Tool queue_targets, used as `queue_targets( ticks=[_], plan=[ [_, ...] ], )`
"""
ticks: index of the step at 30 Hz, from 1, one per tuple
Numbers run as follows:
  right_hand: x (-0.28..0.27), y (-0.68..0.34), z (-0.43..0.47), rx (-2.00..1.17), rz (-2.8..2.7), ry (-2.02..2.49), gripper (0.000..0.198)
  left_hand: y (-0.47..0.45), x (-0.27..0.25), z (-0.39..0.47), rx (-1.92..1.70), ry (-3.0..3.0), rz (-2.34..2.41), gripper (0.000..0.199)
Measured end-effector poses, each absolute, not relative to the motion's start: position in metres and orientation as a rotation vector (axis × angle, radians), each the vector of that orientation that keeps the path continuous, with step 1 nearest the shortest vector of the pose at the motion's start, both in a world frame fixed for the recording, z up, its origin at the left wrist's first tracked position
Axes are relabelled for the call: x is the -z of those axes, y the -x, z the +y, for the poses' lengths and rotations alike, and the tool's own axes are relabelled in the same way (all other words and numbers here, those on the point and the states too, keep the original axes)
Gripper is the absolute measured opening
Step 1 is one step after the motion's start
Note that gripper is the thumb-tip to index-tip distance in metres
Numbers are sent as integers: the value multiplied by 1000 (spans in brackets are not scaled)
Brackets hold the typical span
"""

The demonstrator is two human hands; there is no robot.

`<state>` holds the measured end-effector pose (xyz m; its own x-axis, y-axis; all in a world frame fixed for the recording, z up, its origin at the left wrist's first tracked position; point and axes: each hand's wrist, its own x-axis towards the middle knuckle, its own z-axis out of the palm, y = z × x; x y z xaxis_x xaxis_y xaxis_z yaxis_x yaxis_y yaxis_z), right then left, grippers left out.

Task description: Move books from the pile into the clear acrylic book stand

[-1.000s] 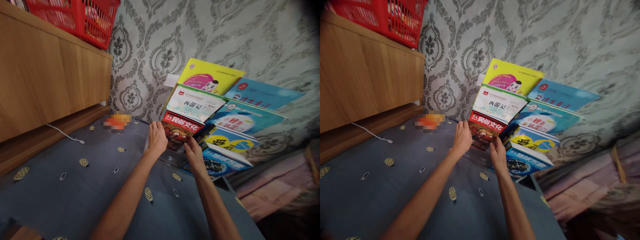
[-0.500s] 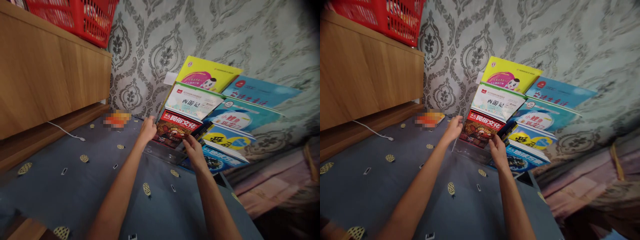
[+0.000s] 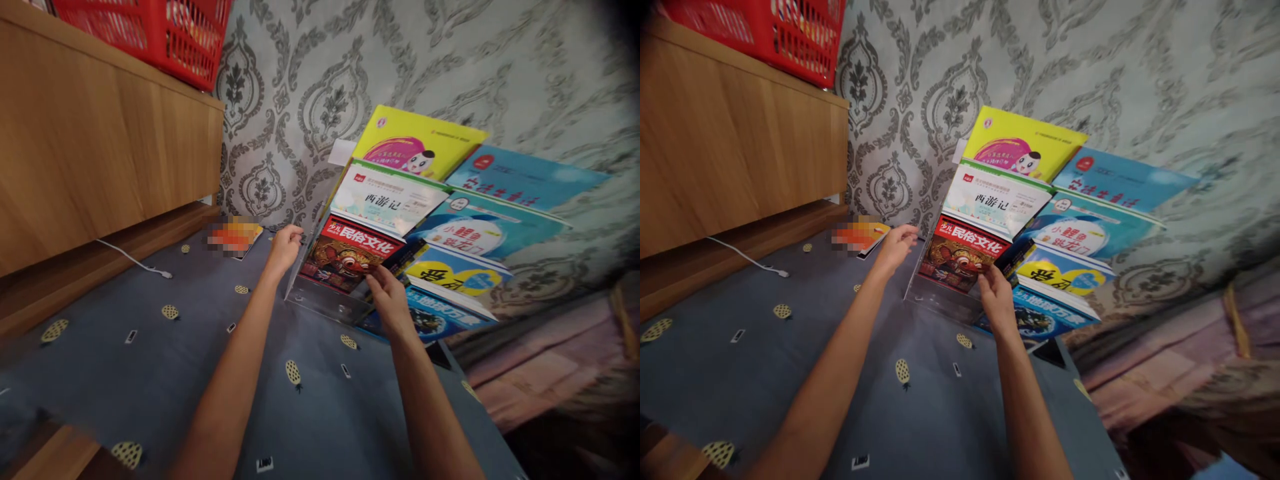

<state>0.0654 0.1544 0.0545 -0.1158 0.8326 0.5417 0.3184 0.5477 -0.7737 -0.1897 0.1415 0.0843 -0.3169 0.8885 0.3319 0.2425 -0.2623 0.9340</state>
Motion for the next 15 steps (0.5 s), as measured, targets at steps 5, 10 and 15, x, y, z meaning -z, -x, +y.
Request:
queue_targets(
  ticks=[5, 10, 15],
  plan=[
    [-54, -70, 148, -478, -1766, 1023, 55, 205, -65, 151, -1379, -1517, 1922, 34],
    [-93, -65, 110, -141, -1883, 1326, 49, 231, -25, 143, -1205, -1302, 2284, 35],
    [-119, -38, 20, -405, -2032, 984, 37, 243, 5, 137, -1047, -1182, 2491, 37]
  ],
)
